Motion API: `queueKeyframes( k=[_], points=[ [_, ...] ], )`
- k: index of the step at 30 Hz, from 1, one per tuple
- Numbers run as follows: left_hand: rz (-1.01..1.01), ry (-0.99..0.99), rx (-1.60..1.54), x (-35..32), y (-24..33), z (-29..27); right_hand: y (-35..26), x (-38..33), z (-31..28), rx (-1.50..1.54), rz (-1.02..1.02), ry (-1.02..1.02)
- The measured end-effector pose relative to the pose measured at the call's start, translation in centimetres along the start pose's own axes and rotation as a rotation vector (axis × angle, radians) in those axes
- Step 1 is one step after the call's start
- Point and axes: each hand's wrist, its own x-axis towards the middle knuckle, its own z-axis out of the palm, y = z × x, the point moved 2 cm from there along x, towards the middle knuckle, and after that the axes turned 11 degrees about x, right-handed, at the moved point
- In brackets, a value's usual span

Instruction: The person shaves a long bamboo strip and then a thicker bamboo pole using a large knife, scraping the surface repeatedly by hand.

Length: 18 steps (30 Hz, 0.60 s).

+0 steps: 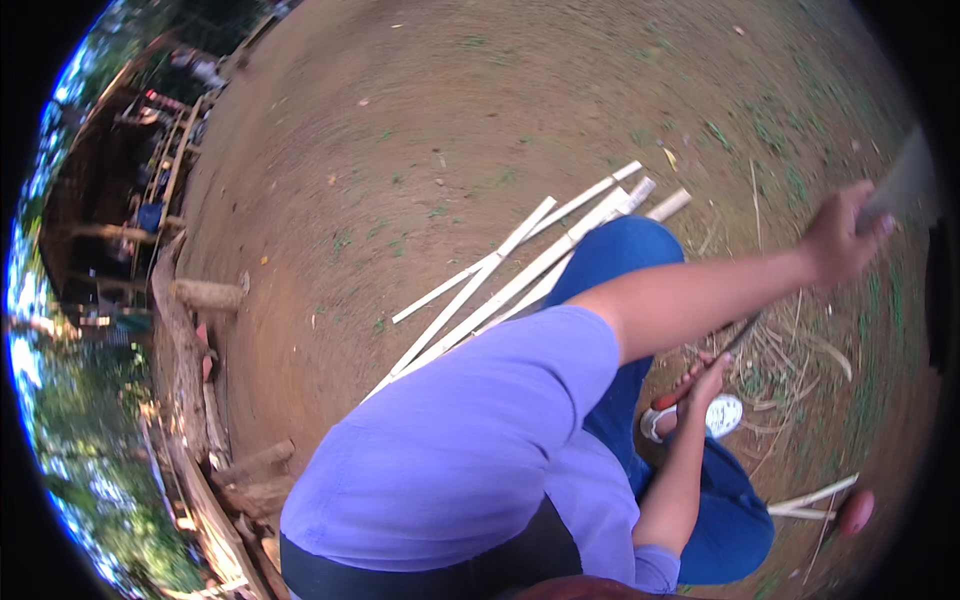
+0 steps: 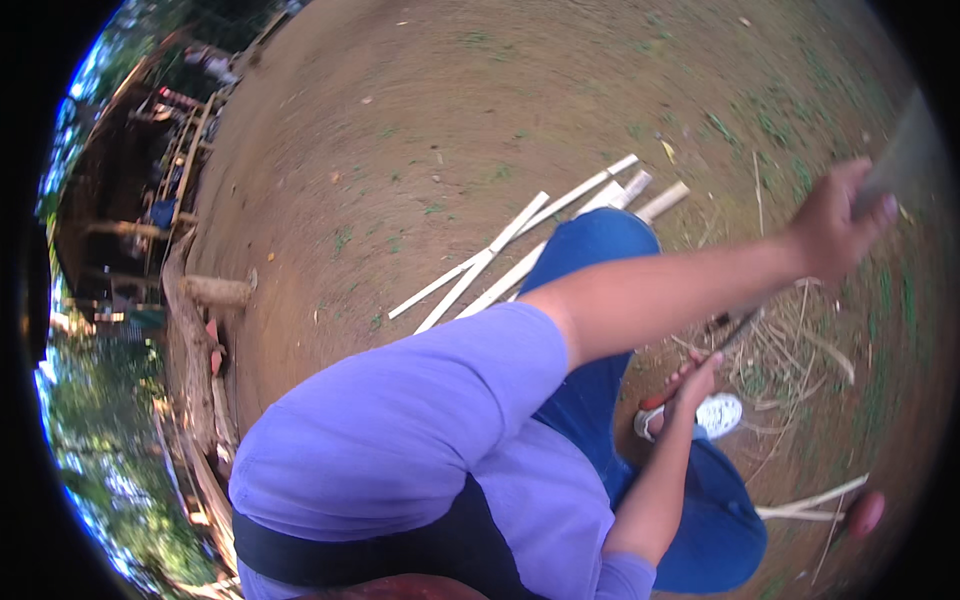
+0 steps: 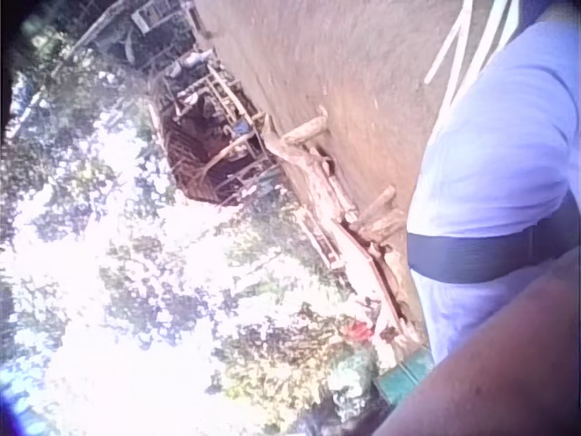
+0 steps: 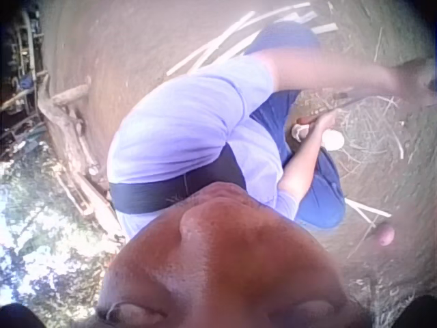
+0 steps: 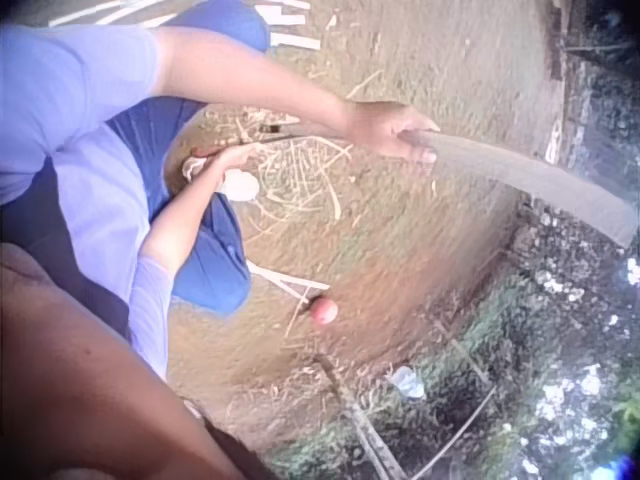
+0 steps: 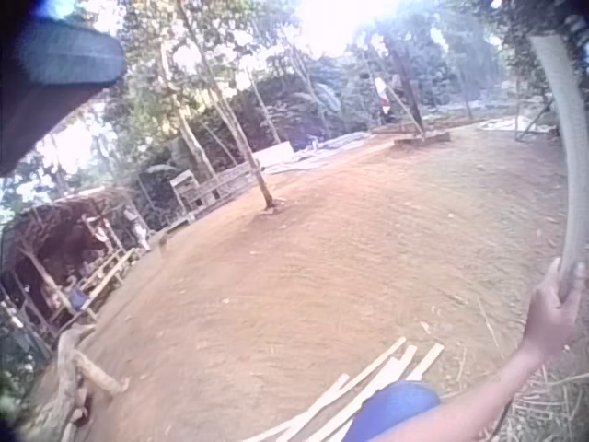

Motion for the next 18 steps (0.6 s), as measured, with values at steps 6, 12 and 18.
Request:
queueKeyframes(
  k=[6, 12, 18],
  points=[
    [-0.181, -0.044, -0.107, 0.3, -1.8, -1.7, -3.6, -1.8, 1.7, 0.015, -0.16, -0.014],
    [-0.147, -0.142, -0.195, -0.8, -0.5, -0.8, -1.1, 0.2, 0.5, -0.215, -0.343, -0.011],
    [-0.138, -0.259, -0.164, -1.7, -0.1, -0.4, 0.9, 1.8, -1.4, -0.016, 0.096, 0.033]
  ],
)
